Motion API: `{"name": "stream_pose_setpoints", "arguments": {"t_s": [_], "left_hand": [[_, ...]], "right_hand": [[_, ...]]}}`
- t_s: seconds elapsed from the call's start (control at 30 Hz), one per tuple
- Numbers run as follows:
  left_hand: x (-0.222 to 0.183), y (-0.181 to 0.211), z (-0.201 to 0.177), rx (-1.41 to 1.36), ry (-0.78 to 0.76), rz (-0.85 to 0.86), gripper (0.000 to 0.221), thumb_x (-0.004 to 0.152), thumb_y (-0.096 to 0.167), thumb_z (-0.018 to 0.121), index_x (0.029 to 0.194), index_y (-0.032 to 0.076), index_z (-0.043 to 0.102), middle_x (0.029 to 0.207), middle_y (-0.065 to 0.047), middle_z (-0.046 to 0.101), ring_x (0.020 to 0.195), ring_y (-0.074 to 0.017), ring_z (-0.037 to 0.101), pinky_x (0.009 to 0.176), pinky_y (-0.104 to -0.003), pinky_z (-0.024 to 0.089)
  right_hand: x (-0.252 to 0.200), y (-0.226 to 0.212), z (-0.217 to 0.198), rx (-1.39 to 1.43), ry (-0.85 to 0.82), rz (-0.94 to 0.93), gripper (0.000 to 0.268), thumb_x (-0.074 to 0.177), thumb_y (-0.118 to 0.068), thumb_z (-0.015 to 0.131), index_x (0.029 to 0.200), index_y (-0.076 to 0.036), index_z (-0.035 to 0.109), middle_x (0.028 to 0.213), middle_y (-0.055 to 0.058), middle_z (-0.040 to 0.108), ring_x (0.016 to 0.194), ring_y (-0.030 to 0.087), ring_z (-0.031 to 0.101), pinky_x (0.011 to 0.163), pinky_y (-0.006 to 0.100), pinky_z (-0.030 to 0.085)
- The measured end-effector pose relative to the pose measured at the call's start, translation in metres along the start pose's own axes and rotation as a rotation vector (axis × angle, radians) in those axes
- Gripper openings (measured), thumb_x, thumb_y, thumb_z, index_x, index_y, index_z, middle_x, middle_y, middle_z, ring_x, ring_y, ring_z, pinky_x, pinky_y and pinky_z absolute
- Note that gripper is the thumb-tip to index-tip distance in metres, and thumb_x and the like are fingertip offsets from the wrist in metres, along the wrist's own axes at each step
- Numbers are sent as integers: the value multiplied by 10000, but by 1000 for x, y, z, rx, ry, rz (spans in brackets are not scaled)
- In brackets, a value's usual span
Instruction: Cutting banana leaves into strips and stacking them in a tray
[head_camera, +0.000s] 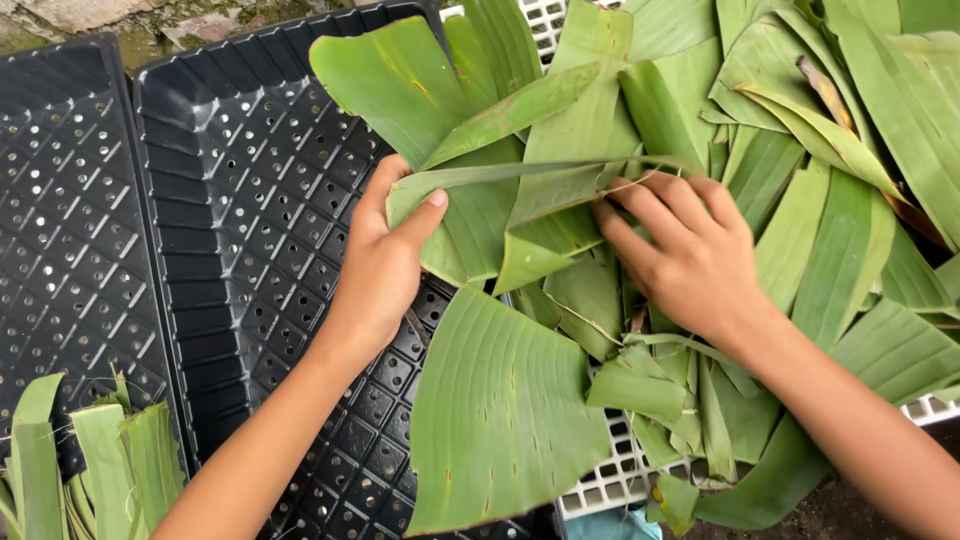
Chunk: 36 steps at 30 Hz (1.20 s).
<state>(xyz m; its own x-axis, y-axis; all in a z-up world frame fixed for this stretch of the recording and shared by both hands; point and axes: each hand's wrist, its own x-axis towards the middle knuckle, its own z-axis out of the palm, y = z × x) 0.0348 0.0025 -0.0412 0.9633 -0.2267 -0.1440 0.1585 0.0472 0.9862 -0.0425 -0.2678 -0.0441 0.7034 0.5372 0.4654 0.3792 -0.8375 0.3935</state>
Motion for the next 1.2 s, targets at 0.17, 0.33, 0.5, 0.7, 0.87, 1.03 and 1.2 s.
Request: {"name": "stream_pose_setpoints", "arguments": {"t_s": [0.17, 0.33, 0.5, 0.7, 0.87, 1.03, 1.2], "left_hand": [[-1, 40, 4, 336, 40, -174, 116, 1023, 211, 508, 1044, 122, 579, 680, 11, 383, 500, -153, 540, 364, -336, 609], [3, 47, 0, 593, 97, -205, 240, 1041, 235, 497, 968, 87, 672, 577, -86, 665, 436, -223, 717, 339, -312, 469], [-7, 64, 7, 690, 31, -128, 260, 983, 290, 533, 1011, 149, 749, 734, -2, 776, 466, -154, 748, 414, -245, 482], [-45, 67, 20, 1197, -97, 65, 688, 954, 697, 530, 1026, 13, 567, 614, 30, 570, 374, -105, 532, 276, -274, 460], [-73, 73, 49, 1179, 80, 934, 611, 1014, 628, 376, 911, 49, 541, 874, -69, 543, 771, -210, 496, 636, -309, 367], [-71, 57, 84, 997, -346, 757, 590, 954, 565, 574, 1104, -6, 565, 1061, -124, 612, 944, -259, 591, 789, -388, 499], [-50, 34, 87, 1090, -316, 640, 338, 1066, 280, 581, 1103, -53, 622, 819, -111, 647, 589, -177, 616, 383, -252, 517]], "right_hand": [[-27, 29, 3, 257, 57, 4, 123, 975, 42, 694, 1034, -57, 735, 1183, 120, 771, 1087, 291, 687, 860, 349, 483], [-52, 66, -8, 433, 180, -49, 228, 1059, 129, 635, 1145, -15, 789, 1189, 237, 743, 1061, 366, 660, 888, 434, 470], [-57, 67, -30, 529, 94, 145, 287, 1080, 243, 598, 1117, 38, 795, 1274, 287, 654, 1237, 497, 624, 1070, 561, 461], [-59, 59, -43, 694, 140, 373, 137, 1215, 181, 564, 1189, 167, 698, 1265, 329, 486, 1227, 455, 563, 1105, 522, 496], [-49, 58, -70, 682, 60, 430, 143, 1270, 132, 511, 1283, 154, 652, 1229, 344, 521, 1268, 466, 550, 1162, 530, 432], [-32, 53, -76, 643, 24, 386, 111, 1259, 126, 601, 1284, 137, 709, 1192, 306, 527, 1160, 408, 513, 1059, 487, 394], [-37, 46, -55, 416, 130, 267, 98, 1239, 54, 708, 1177, 76, 780, 1258, 296, 490, 1200, 461, 517, 1015, 529, 483]]}}
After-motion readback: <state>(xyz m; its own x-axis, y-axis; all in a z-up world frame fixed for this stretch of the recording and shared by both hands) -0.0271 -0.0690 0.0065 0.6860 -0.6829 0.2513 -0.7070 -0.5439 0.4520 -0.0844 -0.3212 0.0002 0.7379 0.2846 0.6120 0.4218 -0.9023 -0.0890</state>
